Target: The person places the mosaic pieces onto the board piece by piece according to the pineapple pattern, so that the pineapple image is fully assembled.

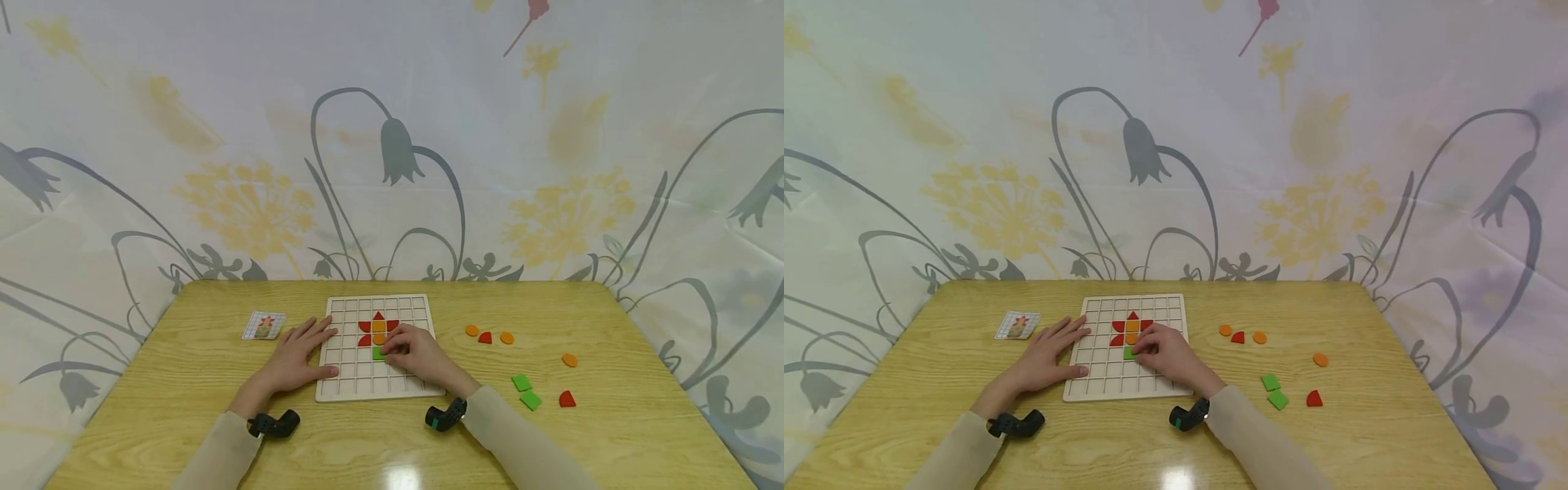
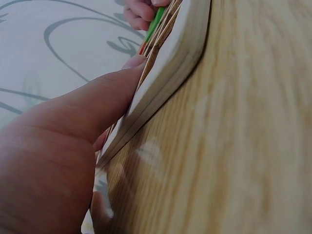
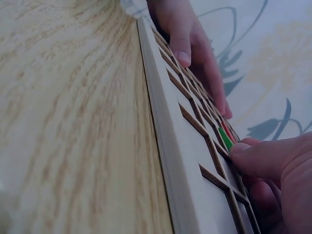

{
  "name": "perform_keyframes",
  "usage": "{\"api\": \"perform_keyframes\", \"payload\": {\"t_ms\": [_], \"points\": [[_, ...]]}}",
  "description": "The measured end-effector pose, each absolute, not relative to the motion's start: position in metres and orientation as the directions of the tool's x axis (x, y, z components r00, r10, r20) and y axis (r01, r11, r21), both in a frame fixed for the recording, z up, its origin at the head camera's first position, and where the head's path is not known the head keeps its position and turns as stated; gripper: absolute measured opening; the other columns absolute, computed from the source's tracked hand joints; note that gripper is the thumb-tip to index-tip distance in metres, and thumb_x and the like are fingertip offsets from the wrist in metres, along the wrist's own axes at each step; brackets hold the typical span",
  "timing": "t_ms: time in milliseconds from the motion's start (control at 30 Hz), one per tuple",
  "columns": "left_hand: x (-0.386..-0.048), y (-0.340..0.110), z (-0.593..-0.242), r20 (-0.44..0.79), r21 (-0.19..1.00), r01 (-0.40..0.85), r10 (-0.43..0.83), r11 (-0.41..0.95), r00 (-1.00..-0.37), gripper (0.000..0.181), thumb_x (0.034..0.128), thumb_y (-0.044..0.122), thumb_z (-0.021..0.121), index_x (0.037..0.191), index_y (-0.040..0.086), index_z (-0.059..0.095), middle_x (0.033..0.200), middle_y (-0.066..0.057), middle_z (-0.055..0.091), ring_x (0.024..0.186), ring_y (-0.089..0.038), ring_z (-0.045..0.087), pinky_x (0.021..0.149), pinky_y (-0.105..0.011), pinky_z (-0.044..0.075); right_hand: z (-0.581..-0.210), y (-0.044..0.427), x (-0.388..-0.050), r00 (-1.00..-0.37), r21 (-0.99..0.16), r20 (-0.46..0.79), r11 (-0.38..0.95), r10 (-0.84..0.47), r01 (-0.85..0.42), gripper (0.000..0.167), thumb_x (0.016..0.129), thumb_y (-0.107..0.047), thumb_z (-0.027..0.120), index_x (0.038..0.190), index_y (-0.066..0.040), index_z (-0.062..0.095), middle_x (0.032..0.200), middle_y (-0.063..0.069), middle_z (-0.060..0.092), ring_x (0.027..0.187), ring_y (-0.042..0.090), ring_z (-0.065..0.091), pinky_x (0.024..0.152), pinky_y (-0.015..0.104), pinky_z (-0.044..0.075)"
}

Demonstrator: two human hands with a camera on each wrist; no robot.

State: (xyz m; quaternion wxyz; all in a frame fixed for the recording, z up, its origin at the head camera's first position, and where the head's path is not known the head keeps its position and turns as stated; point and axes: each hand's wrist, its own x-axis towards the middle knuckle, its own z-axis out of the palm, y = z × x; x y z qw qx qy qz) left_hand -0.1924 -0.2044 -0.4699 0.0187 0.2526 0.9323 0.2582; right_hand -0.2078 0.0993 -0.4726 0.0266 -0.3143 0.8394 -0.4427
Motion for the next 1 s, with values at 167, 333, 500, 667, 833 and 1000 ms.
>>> {"api": "perform_keyframes", "payload": {"t_ms": [167, 333, 500, 667, 833, 1000], "points": [[-0.191, -0.205, -0.469, 0.098, 0.487, 0.461, 0.478, 0.742, -0.873, 0.077, 0.0896, 0.053, 0.068, 0.151, 0.013, 0.046, 0.162, -0.006, 0.028, 0.149, -0.038, 0.017, 0.112, -0.066, 0.012, -0.471, 0.099, -0.207, -0.796, -0.765, 0.228, 0.402, -0.561, -0.502, 0.011, 0.092, -0.006, 0.072, 0.099, -0.01, 0.079, 0.111, 0.002, 0.064, 0.086, 0.012, 0.059, 0.07, 0.026, 0.049], [-0.191, -0.207, -0.47, 0.096, 0.485, 0.462, 0.48, 0.743, -0.872, 0.077, 0.0897, 0.053, 0.068, 0.152, 0.013, 0.046, 0.163, -0.006, 0.027, 0.149, -0.038, 0.017, 0.112, -0.066, 0.012, -0.473, 0.097, -0.208, -0.798, -0.775, 0.23, 0.392, -0.556, -0.496, 0.012, 0.091, -0.005, 0.071, 0.099, -0.012, 0.078, 0.108, -0.001, 0.065, 0.081, 0.011, 0.058, 0.069, 0.026, 0.049], [-0.193, -0.208, -0.469, 0.107, 0.476, 0.468, 0.479, 0.745, -0.871, 0.077, 0.0896, 0.052, 0.069, 0.151, 0.012, 0.046, 0.162, -0.007, 0.028, 0.149, -0.038, 0.017, 0.111, -0.065, 0.013, -0.471, 0.097, -0.212, -0.813, -0.797, 0.253, 0.363, -0.525, -0.483, 0.013, 0.091, -0.004, 0.07, 0.097, -0.014, 0.078, 0.102, -0.004, 0.066, 0.085, 0.01, 0.059, 0.073, 0.027, 0.051], [-0.193, -0.207, -0.468, 0.103, 0.488, 0.466, 0.482, 0.738, -0.87, 0.077, 0.0898, 0.052, 0.068, 0.151, 0.012, 0.046, 0.162, -0.007, 0.027, 0.149, -0.038, 0.016, 0.112, -0.066, 0.011, -0.462, 0.107, -0.216, -0.827, -0.825, 0.253, 0.334, -0.502, -0.456, 0.012, 0.094, -0.005, 0.068, 0.099, -0.01, 0.077, 0.102, -0.001, 0.068, 0.091, 0.014, 0.063, 0.077, 0.029, 0.054], [-0.192, -0.207, -0.469, 0.099, 0.494, 0.466, 0.485, 0.734, -0.869, 0.077, 0.09, 0.052, 0.068, 0.152, 0.012, 0.045, 0.163, -0.007, 0.027, 0.149, -0.038, 0.016, 0.111, -0.067, 0.011, -0.454, 0.133, -0.219, -0.856, -0.834, 0.239, 0.354, -0.459, -0.423, 0.012, 0.096, -0.005, 0.066, 0.103, -0.004, 0.075, 0.107, 0.005, 0.069, 0.089, 0.017, 0.063, 0.077, 0.03, 0.054], [-0.192, -0.206, -0.471, 0.103, 0.496, 0.472, 0.49, 0.729, -0.865, 0.078, 0.0894, 0.054, 0.068, 0.152, 0.014, 0.044, 0.163, -0.006, 0.026, 0.149, -0.037, 0.016, 0.111, -0.067, 0.011, -0.453, 0.17, -0.221, -0.89, -0.815, 0.229, 0.422, -0.394, -0.396, 0.012, 0.095, -0.003, 0.067, 0.103, -0.004, 0.075, 0.107, 0.005, 0.069, 0.088, 0.016, 0.062, 0.075, 0.029, 0.054]]}}
